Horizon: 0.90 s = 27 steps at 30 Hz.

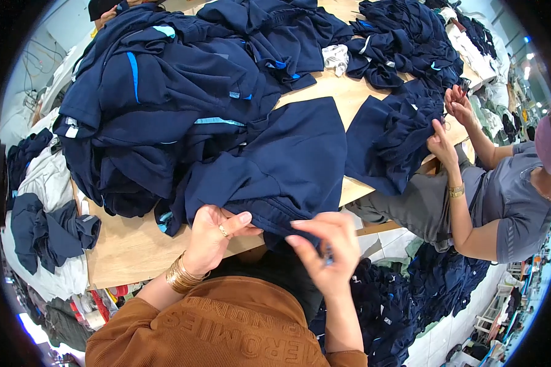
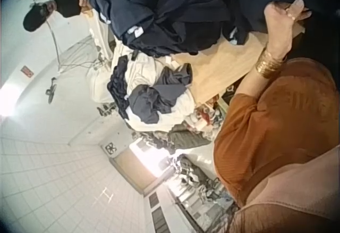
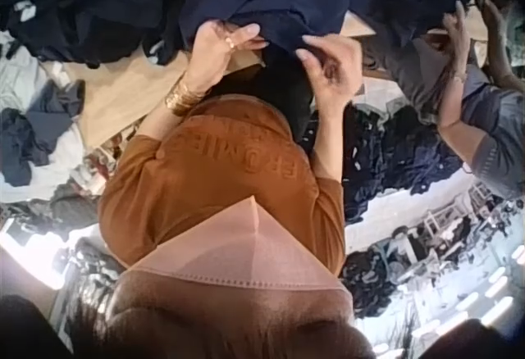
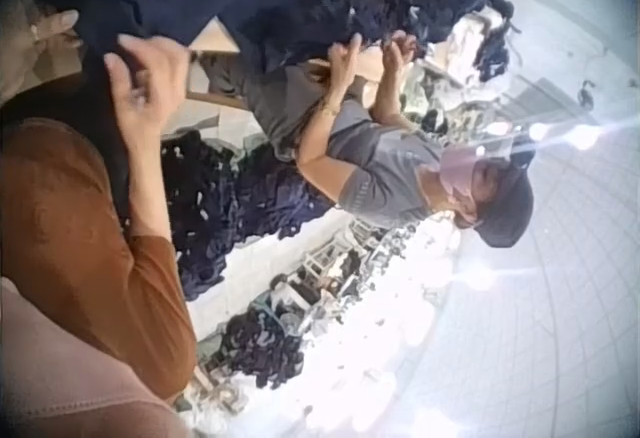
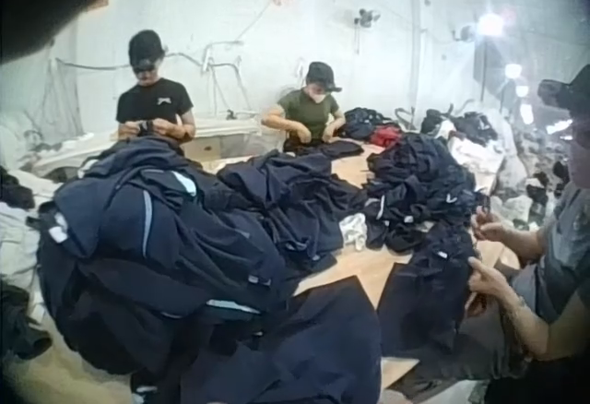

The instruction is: Trimming loose threads from blue athletic garments using thread nippers.

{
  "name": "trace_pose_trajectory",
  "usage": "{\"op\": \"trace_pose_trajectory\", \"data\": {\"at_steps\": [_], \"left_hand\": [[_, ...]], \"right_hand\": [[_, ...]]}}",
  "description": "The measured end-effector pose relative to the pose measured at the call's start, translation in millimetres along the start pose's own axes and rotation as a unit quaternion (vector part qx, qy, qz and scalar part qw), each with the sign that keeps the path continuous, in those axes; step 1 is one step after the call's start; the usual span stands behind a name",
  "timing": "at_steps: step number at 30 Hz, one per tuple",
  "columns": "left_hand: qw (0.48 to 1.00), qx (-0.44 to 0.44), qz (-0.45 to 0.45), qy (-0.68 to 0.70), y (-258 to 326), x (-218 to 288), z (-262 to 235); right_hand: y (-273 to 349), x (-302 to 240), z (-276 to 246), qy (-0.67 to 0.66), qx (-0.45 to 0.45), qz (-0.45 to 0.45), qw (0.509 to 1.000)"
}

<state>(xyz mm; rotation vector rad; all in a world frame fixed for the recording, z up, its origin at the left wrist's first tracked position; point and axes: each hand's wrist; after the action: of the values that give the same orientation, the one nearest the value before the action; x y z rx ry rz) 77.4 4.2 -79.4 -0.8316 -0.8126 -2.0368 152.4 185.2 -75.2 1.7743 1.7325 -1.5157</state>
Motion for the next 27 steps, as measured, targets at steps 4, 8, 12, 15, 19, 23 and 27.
{"op": "trace_pose_trajectory", "data": {"at_steps": [4,8,12,15,19,23,27], "left_hand": [[0.999,0.003,0.009,-0.044,4.3,-2.1,8.2],[0.989,0.01,-0.005,-0.147,5.3,-3.2,-0.8],[0.98,0.003,-0.064,-0.186,8.3,6.3,2.2],[0.981,-0.004,-0.068,-0.181,10.7,8.3,-3.0],[0.998,0.038,0.02,-0.042,12.7,1.2,5.2],[0.999,-0.019,-0.035,-0.036,11.6,-12.5,-9.8],[0.985,-0.097,-0.09,-0.11,16.8,-15.8,-8.2]], "right_hand": [[-7.6,-13.1,25.4,0.02,-0.034,-0.024,0.999],[-1.2,-7.7,28.1,0.011,-0.037,-0.024,0.999],[-2.8,2.2,25.5,-0.014,-0.011,0.015,1.0],[-2.0,5.1,14.2,-0.274,0.07,0.195,0.939],[-7.8,16.0,1.1,-0.186,0.079,0.155,0.967],[-11.0,-11.4,13.3,-0.142,-0.057,0.18,0.972],[-9.4,2.0,22.0,-0.137,-0.004,0.252,0.958]]}}
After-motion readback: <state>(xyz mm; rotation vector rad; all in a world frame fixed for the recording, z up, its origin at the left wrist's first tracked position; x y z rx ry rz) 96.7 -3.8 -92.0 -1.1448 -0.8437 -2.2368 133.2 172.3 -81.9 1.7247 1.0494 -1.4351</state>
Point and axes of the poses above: each hand's wrist, its own y-axis away from the middle knuckle, its own z-axis out of the palm, x = y × z, and after that the axes turned 2 degrees about y, right-handed
